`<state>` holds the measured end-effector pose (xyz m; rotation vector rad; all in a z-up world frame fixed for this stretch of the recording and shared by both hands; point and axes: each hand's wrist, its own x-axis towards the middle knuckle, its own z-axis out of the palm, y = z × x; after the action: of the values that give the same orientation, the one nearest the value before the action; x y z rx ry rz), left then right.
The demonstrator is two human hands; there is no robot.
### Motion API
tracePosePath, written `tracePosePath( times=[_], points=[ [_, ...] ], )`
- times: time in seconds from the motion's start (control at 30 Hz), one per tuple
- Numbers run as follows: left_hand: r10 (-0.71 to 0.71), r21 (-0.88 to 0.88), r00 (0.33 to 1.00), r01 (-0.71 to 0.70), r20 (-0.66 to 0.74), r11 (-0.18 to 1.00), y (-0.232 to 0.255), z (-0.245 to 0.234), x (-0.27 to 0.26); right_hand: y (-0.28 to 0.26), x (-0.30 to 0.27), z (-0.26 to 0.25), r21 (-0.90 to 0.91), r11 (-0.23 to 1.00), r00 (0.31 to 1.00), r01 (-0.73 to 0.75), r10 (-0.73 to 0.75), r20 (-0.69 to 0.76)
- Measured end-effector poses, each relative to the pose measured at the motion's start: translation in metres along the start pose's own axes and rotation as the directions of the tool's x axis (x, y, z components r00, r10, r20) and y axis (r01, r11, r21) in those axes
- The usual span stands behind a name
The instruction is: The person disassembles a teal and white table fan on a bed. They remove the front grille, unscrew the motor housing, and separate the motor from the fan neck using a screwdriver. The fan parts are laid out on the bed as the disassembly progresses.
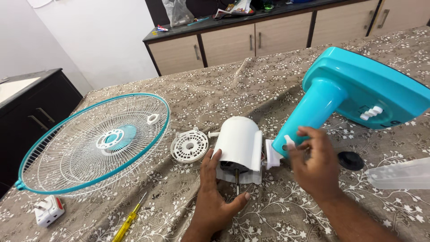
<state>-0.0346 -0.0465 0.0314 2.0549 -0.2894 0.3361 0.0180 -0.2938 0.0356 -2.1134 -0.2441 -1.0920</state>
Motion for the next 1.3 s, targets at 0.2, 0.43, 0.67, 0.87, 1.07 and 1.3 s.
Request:
tracePosePath(
  times=[0.2,0.43,0.67,0.87,1.07,1.3],
  points=[
    [0.037,-0.047,0.999,-0.038,-0.02,0.998,0.0,0.001,0.0,0.001,0.003,-0.004,0.029,0.995,0.995,0.092,-0.091,-0.028],
    [0.0,0.021,1.0,0.001,-0.015,1.0,-0.006,0.003,0.0,0.01,-0.002,-0.006,0.102,0.995,0.997,0.021,-0.013,-0.079],
    [0.335,0.326,0.913,-0.252,-0.232,0.911,-0.004,0.004,-0.009,0.02,-0.026,0.018,0.474,0.747,0.774,-0.466,0.084,0.628],
    [0.561,0.455,0.805,-0.433,-0.194,0.778,-0.004,0.011,-0.012,0.013,-0.04,0.032,0.504,0.549,0.591,-0.667,-0.024,0.806],
    [0.348,0.272,0.838,-0.249,-0.421,0.929,-0.026,0.022,-0.012,-0.004,-0.029,0.017,0.356,0.691,0.601,-0.629,0.142,0.786],
    [-0.494,-0.459,0.564,0.217,-0.662,0.862,-0.056,-0.006,0.012,0.015,-0.016,0.014,0.202,0.909,0.905,-0.364,0.294,0.307]
  ],
)
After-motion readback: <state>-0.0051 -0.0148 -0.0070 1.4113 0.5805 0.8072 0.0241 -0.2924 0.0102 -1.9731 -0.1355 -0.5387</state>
